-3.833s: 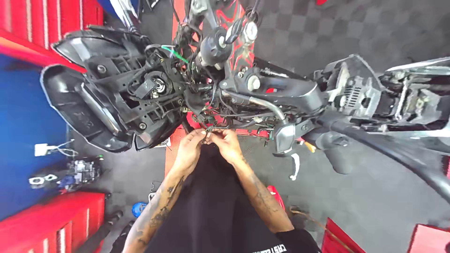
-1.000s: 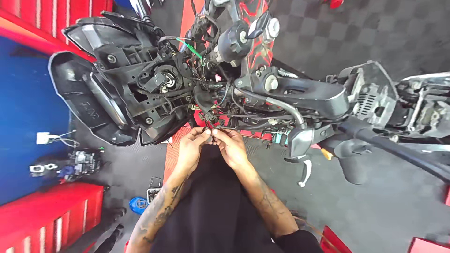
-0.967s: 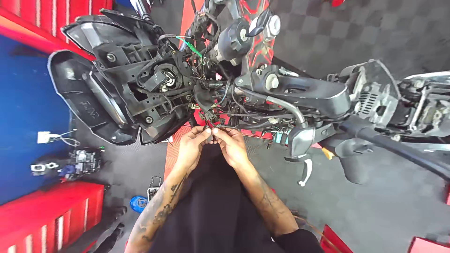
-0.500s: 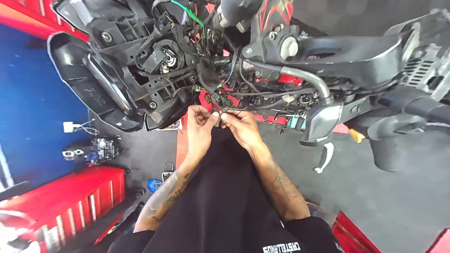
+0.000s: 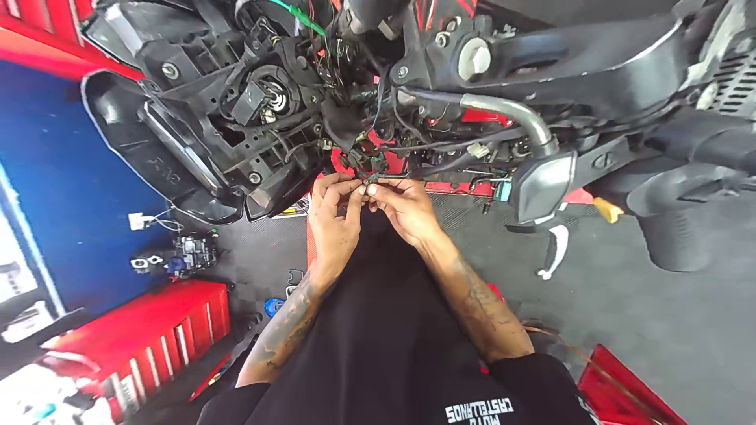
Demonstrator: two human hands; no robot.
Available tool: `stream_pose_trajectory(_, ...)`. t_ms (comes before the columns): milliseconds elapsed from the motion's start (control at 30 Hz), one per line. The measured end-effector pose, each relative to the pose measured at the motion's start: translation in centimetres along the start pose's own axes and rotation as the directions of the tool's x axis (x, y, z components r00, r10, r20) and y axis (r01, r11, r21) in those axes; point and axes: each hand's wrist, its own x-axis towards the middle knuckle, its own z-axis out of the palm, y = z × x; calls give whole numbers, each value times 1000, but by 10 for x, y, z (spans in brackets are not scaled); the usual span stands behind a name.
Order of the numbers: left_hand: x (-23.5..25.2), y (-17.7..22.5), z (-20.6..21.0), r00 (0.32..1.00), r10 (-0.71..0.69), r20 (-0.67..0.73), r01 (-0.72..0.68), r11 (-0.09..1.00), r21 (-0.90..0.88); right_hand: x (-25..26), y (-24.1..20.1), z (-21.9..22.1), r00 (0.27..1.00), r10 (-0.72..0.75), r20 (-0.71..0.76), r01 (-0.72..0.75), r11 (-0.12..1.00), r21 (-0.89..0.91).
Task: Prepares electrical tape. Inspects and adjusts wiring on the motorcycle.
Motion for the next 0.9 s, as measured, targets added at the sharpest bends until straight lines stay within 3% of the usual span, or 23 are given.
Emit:
stream_pose_trajectory(100,2,2,-4,999,41,31,-44,996,80,-1,-2,1,1000,-19,-21,19,1000,-22)
stream_pose_trajectory(333,10,4,-5,994,-20,105,6,990,138,-3,3,1,991,-93,-92,80,988,-134)
stream_pose_trajectory(600,17,-5,-5,984,72,163,-101,979,180,-7,3,6,981,-164,-102,122,937,-327)
stream_pose_trajectory(767,20,-4,-9,963,-141,230,148,989,-13,-9,3,11,976,-186,-116,129,915,-381)
stream_pose_trajectory(900,20,-9,-10,903,-276,329,375,879,-293,-7,3,10,973,-191,-128,138,930,-339)
